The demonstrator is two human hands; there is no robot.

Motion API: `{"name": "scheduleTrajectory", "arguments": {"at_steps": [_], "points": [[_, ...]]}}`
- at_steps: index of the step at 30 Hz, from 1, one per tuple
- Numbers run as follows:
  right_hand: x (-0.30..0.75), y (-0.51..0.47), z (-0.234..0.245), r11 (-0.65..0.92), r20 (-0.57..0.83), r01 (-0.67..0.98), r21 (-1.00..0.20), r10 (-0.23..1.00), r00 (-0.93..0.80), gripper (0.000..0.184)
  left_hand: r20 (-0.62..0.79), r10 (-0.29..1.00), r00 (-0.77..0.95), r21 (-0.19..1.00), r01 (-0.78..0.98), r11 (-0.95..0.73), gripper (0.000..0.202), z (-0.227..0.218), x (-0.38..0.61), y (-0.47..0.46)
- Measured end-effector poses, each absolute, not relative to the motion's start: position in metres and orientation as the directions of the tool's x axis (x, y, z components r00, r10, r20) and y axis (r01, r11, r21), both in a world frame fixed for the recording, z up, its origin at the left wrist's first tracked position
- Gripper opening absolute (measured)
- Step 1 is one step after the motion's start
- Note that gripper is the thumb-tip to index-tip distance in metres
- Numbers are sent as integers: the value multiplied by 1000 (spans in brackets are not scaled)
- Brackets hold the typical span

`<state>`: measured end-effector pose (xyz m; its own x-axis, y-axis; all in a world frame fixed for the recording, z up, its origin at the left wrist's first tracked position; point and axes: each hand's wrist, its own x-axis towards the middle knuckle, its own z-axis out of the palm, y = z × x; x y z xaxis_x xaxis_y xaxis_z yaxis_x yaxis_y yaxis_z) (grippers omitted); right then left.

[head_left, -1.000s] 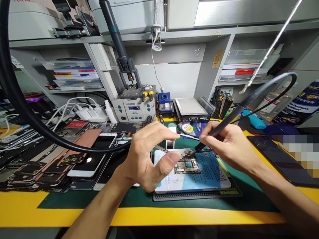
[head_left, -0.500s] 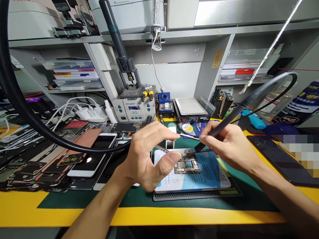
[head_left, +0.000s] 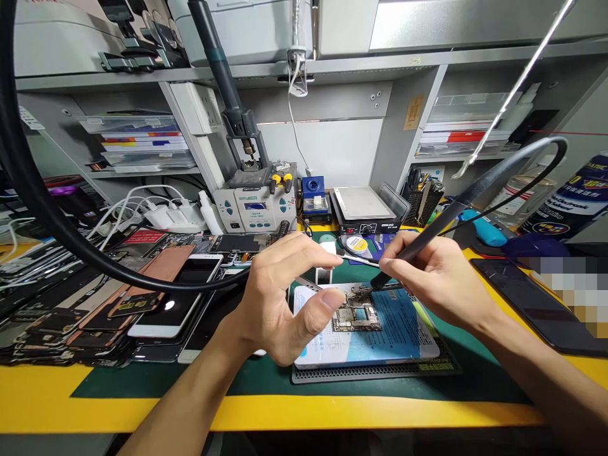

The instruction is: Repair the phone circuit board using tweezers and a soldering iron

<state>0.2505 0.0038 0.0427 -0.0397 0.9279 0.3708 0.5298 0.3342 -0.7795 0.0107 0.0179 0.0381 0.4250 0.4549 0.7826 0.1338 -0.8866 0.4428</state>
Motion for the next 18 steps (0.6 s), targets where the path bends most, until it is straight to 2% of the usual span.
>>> {"name": "scheduleTrajectory", "arguments": {"at_steps": [18], "points": [[251, 5, 43, 330, 371, 542, -773, 928, -37, 14, 783, 454, 425, 441, 136, -887, 34, 38, 10, 17]]}}
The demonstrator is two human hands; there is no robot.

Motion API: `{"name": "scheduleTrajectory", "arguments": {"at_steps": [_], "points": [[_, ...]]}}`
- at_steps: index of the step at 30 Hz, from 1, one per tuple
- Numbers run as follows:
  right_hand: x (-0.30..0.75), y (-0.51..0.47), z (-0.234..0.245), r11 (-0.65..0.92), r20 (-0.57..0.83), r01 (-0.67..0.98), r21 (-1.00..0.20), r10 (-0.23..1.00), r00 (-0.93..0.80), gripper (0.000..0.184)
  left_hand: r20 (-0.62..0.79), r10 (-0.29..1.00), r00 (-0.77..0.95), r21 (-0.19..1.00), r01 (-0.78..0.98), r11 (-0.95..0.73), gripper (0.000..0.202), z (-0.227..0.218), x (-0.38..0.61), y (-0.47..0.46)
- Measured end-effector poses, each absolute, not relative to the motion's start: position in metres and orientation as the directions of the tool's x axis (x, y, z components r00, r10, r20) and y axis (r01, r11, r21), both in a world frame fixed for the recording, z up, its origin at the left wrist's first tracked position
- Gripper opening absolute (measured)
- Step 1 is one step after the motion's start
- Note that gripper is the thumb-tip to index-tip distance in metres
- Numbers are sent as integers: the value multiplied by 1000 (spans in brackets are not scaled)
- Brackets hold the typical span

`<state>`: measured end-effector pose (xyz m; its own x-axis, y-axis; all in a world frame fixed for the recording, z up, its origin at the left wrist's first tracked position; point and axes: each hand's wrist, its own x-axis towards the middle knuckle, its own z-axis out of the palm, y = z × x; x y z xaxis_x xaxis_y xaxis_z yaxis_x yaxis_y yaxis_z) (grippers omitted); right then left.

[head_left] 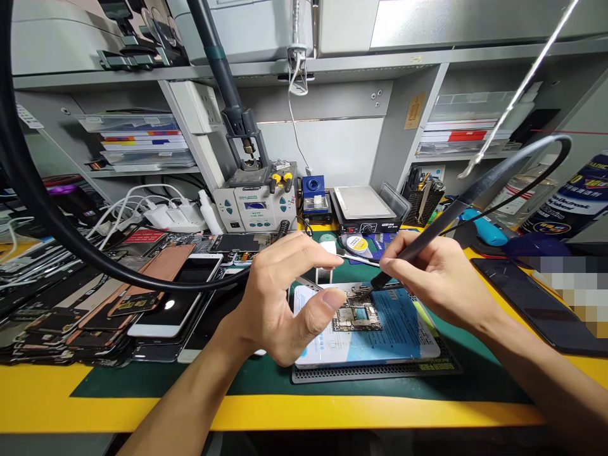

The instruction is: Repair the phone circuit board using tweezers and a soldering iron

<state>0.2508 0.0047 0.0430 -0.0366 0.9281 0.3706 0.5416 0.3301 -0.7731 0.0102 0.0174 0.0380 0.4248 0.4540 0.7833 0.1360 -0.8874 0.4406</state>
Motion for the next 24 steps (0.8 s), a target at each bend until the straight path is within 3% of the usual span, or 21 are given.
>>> {"name": "scheduleTrajectory", "arguments": {"at_steps": [24], "points": [[249, 2, 46, 332, 367, 551, -766, 929, -49, 13, 786, 448, 427, 430, 143, -891, 33, 38, 10, 17]]}}
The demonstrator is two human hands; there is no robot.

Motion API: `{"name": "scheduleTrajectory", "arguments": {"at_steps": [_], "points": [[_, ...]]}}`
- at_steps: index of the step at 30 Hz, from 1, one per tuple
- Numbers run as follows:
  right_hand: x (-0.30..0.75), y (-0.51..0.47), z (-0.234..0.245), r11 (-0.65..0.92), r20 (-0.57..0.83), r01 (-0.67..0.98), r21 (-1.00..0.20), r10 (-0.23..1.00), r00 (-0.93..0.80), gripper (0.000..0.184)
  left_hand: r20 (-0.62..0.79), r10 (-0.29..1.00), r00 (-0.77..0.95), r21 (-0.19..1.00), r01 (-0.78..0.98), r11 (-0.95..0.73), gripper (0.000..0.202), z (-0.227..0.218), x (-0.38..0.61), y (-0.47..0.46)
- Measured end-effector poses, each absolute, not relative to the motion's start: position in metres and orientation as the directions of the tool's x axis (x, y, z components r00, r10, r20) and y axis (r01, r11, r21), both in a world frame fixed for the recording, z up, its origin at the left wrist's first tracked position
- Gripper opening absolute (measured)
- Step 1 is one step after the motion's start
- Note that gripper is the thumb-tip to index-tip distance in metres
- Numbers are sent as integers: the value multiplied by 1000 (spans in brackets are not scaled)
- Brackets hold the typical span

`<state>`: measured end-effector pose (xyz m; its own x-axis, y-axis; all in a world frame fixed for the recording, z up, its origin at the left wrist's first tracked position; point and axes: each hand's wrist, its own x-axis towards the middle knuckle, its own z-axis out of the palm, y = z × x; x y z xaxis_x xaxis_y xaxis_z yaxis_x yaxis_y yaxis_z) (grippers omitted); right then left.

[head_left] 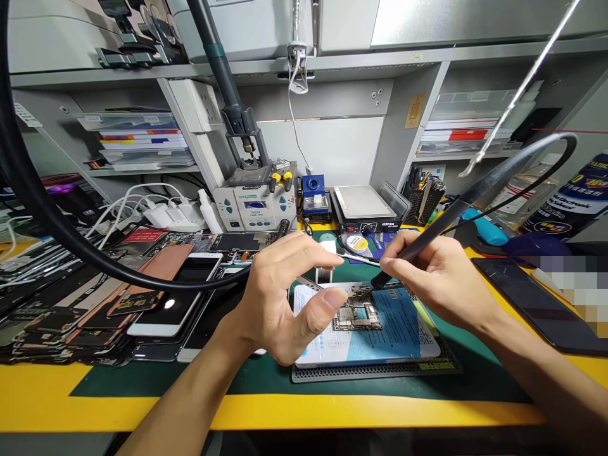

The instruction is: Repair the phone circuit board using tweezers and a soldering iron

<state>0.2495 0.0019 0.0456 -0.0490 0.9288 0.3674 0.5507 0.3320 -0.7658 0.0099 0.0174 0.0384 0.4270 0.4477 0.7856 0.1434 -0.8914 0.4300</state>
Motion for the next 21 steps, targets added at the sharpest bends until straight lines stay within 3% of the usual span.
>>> {"name": "scheduleTrajectory", "arguments": {"at_steps": [21], "points": [[250, 3, 44, 331, 367, 560, -759, 929, -51, 13, 785, 451, 425, 437, 137, -889, 33, 38, 12, 20]]}}
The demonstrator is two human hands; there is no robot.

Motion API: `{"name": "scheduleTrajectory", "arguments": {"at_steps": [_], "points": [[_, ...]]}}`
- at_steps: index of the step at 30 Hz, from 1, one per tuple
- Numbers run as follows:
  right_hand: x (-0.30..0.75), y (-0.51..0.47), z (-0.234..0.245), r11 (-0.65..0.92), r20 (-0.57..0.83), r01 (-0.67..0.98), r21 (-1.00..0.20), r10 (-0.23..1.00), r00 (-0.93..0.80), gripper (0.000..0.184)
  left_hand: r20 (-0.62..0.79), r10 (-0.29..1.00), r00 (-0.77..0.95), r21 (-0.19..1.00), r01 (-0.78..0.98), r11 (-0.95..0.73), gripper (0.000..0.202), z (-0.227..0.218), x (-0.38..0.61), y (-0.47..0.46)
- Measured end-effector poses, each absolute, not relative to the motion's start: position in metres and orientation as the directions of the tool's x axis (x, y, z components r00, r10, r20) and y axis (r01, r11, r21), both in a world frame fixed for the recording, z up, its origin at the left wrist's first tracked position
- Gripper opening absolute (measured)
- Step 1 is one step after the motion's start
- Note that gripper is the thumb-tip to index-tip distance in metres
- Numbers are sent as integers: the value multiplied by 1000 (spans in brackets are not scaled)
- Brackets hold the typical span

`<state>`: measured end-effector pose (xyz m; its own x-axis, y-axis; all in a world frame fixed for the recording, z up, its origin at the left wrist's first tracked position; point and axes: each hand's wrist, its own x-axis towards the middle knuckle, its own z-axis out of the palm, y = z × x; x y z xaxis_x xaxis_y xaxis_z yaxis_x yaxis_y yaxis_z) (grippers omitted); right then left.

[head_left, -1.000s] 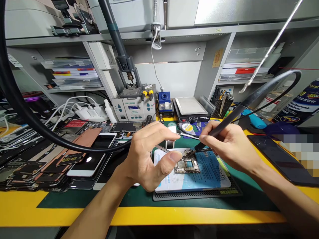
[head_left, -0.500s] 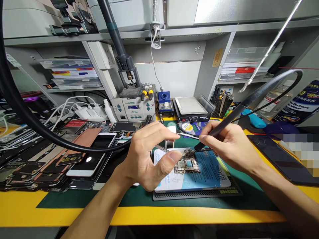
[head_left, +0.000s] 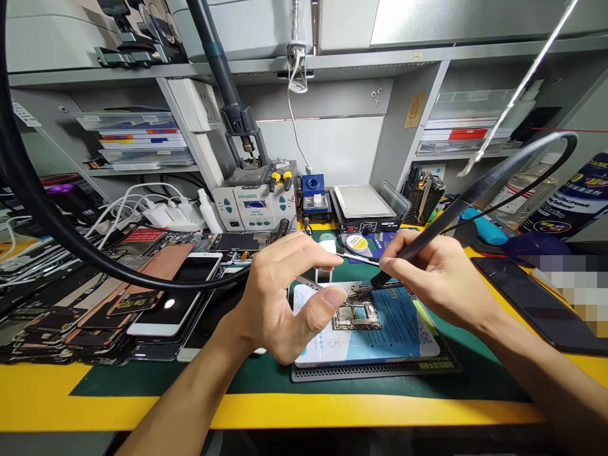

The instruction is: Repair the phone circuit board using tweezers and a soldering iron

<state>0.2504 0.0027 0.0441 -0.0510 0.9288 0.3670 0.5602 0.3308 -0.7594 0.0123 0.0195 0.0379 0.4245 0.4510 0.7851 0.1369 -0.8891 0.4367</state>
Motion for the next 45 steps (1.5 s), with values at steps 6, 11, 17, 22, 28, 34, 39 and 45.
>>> {"name": "scheduleTrajectory", "arguments": {"at_steps": [6, 11, 17, 22, 28, 34, 39, 45], "points": [[251, 1, 44, 334, 370, 547, -768, 928, -47, 13, 781, 452, 432, 432, 150, -889, 32, 38, 11, 19], [250, 2, 45, 337, 375, 555, -761, 926, -47, 13, 785, 448, 428, 430, 145, -891, 32, 39, 11, 19], [250, 3, 45, 336, 371, 548, -766, 927, -51, 14, 787, 446, 427, 426, 148, -893, 33, 39, 11, 18], [250, 2, 46, 328, 361, 538, -777, 931, -46, 14, 782, 452, 429, 428, 158, -890, 32, 38, 11, 18], [250, 2, 46, 334, 366, 530, -780, 929, -46, 14, 783, 449, 430, 426, 155, -891, 32, 37, 11, 18], [250, 2, 45, 342, 374, 535, -773, 926, -53, 14, 787, 441, 431, 421, 147, -895, 33, 38, 13, 20], [250, 3, 45, 333, 365, 546, -769, 929, -53, 14, 785, 446, 430, 426, 149, -892, 32, 39, 12, 19], [250, 3, 45, 338, 372, 544, -768, 927, -50, 15, 788, 448, 422, 431, 141, -891, 32, 39, 11, 19]]}}
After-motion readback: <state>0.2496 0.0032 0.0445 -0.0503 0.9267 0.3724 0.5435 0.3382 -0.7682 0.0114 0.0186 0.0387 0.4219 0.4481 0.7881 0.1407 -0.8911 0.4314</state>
